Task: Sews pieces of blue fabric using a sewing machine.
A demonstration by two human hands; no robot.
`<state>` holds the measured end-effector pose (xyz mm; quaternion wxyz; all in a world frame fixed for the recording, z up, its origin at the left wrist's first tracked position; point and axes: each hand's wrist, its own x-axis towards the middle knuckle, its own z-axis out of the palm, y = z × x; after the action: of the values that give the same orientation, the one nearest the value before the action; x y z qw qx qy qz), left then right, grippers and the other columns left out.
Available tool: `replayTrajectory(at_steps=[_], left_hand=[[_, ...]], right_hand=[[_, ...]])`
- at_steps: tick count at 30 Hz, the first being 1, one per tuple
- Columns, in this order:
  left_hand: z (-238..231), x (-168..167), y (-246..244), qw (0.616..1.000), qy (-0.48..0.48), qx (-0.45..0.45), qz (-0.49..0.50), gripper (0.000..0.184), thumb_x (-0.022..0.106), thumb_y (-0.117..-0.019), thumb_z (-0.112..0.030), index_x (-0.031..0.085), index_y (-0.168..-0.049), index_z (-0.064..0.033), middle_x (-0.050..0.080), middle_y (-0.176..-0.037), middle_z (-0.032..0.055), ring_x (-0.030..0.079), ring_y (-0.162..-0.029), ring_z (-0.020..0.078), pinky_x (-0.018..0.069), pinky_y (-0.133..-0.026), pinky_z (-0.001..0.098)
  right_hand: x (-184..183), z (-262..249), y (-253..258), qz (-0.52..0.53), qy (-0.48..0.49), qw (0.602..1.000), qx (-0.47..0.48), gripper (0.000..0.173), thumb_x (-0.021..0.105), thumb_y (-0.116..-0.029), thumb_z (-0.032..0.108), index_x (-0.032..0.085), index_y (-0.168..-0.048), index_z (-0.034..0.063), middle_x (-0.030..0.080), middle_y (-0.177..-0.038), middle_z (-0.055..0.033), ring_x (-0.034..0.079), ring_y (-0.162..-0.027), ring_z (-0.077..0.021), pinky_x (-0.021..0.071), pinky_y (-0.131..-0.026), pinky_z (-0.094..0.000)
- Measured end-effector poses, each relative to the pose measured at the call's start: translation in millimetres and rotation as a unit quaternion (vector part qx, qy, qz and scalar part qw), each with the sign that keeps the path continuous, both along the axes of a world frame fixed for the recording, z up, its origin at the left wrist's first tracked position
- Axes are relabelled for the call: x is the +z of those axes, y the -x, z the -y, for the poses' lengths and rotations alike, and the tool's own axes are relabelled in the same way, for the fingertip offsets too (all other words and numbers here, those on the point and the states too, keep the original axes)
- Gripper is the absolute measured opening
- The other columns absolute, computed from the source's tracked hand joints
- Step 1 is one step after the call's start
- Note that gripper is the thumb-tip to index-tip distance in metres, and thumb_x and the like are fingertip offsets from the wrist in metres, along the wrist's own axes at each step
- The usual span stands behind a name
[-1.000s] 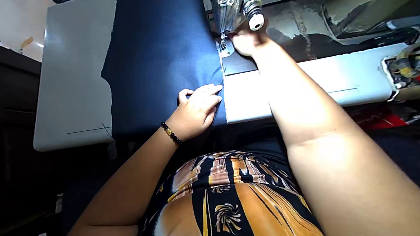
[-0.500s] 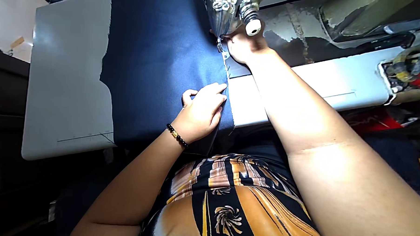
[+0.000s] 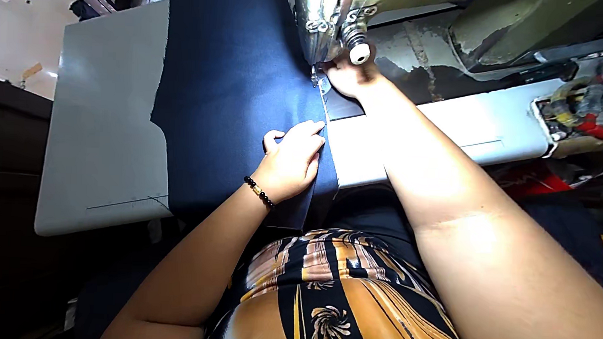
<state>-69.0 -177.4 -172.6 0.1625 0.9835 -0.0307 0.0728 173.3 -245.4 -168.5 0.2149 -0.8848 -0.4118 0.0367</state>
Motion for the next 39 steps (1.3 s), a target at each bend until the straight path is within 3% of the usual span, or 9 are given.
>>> replayTrajectory(at_steps=[4, 5, 7, 8, 13, 15, 22, 29, 39], left_hand=[[-3.0, 0.9, -3.7, 1.000, 0.000, -0.004, -0.001, 0.037, 0.042, -0.1010, -0.022, 0.067, -0.125, -0.0096, 0.049, -0.157, 0.0037, 0.039, -0.149, 0.0229, 0.0286, -0.108, 0.0650], [-3.4, 1.1, -4.7, 1.000, 0.003, -0.003, 0.000, 0.037, 0.041, -0.1009, -0.021, 0.067, -0.125, -0.0093, 0.049, -0.158, 0.0040, 0.039, -0.149, 0.0232, 0.0280, -0.109, 0.0654], [-4.9, 0.5, -7.0, 1.000, 0.012, 0.002, -0.009, 0.037, 0.041, -0.1022, -0.021, 0.066, -0.127, -0.0096, 0.048, -0.159, 0.0030, 0.037, -0.151, 0.0222, 0.0258, -0.111, 0.0655], [-5.8, 0.8, -8.4, 1.000, 0.013, 0.005, -0.013, 0.037, 0.041, -0.1028, -0.021, 0.066, -0.127, -0.0096, 0.047, -0.159, 0.0023, 0.036, -0.152, 0.0214, 0.0256, -0.111, 0.0649], [-7.7, 0.2, -11.2, 1.000, 0.005, 0.004, -0.010, 0.039, 0.039, -0.1023, -0.021, 0.064, -0.129, -0.0090, 0.047, -0.160, 0.0021, 0.037, -0.151, 0.0213, 0.0259, -0.111, 0.0647], [-9.0, -0.8, -12.7, 1.000, 0.007, 0.002, -0.016, 0.039, 0.039, -0.1024, -0.023, 0.064, -0.129, -0.0098, 0.047, -0.159, 0.0021, 0.037, -0.151, 0.0205, 0.0259, -0.111, 0.0652], [-4.4, 1.0, -7.3, 1.000, -0.021, 0.004, 0.018, 0.041, 0.041, -0.0994, -0.019, 0.065, -0.130, -0.0072, 0.050, -0.155, 0.0087, 0.044, -0.145, 0.0284, 0.0307, -0.106, 0.0670], [-10.0, -0.7, -17.1, 1.000, 0.001, 0.007, -0.005, 0.041, 0.040, -0.1011, -0.024, 0.065, -0.130, -0.0103, 0.051, -0.155, 0.0057, 0.041, -0.149, 0.0224, 0.0275, -0.110, 0.0661], [-16.3, -1.5, -26.7, 1.000, -0.007, 0.007, -0.005, 0.043, 0.040, -0.1005, -0.025, 0.064, -0.133, -0.0093, 0.051, -0.154, 0.0073, 0.041, -0.148, 0.0236, 0.0281, -0.109, 0.0661]], right_hand=[[-4.4, 22.3, -12.4, -0.061, -0.188, 0.977, 0.082, 0.040, 0.070, -0.0920, 0.018, 0.068, -0.125, -0.0030, 0.064, -0.130, -0.0238, 0.055, -0.128, -0.0385, 0.0392, -0.112, -0.0549], [0.5, 29.9, -8.1, -0.093, -0.199, 0.970, 0.106, 0.035, 0.069, -0.0933, 0.013, 0.067, -0.124, -0.0048, 0.066, -0.125, -0.0234, 0.060, -0.121, -0.0326, 0.0435, -0.108, -0.0471], [10.3, 44.4, 9.5, -0.173, -0.169, 0.963, 0.115, 0.021, 0.065, -0.0969, 0.010, 0.068, -0.116, 0.0001, 0.067, -0.110, -0.0106, 0.062, -0.097, -0.0106, 0.0507, -0.089, -0.0264], [12.3, 51.0, 19.7, -0.190, -0.158, 0.962, 0.119, 0.018, 0.063, -0.0965, 0.009, 0.069, -0.112, 0.0020, 0.067, -0.105, -0.0073, 0.061, -0.090, -0.0074, 0.0497, -0.083, -0.0253], [-3.6, 81.9, 54.2, -0.069, -0.150, 0.967, 0.196, 0.029, 0.059, -0.0960, 0.016, 0.076, -0.118, 0.0101, 0.068, -0.117, -0.0109, 0.060, -0.117, -0.0268, 0.0455, -0.104, -0.0476], [-8.6, 84.0, 61.4, -0.016, -0.135, 0.973, 0.188, 0.032, 0.055, -0.0973, 0.017, 0.077, -0.120, 0.0139, 0.066, -0.117, -0.0106, 0.057, -0.116, -0.0319, 0.0437, -0.100, -0.0532], [-14.1, 83.7, 62.0, 0.041, -0.131, 0.969, 0.206, 0.028, 0.055, -0.0996, 0.020, 0.080, -0.112, 0.0135, 0.068, -0.116, -0.0097, 0.059, -0.112, -0.0317, 0.0448, -0.095, -0.0519], [-2.2, 78.1, 62.7, 0.063, -0.057, 0.981, 0.174, 0.033, 0.050, -0.0982, 0.015, 0.078, -0.116, 0.0206, 0.066, -0.117, -0.0105, 0.057, -0.117, -0.0340, 0.0426, -0.097, -0.0558], [10.0, 70.8, 58.3, 0.070, -0.008, 0.984, 0.162, 0.036, 0.052, -0.0955, 0.011, 0.077, -0.119, 0.0222, 0.065, -0.119, -0.0128, 0.059, -0.116, -0.0368, 0.0431, -0.093, -0.0598]])
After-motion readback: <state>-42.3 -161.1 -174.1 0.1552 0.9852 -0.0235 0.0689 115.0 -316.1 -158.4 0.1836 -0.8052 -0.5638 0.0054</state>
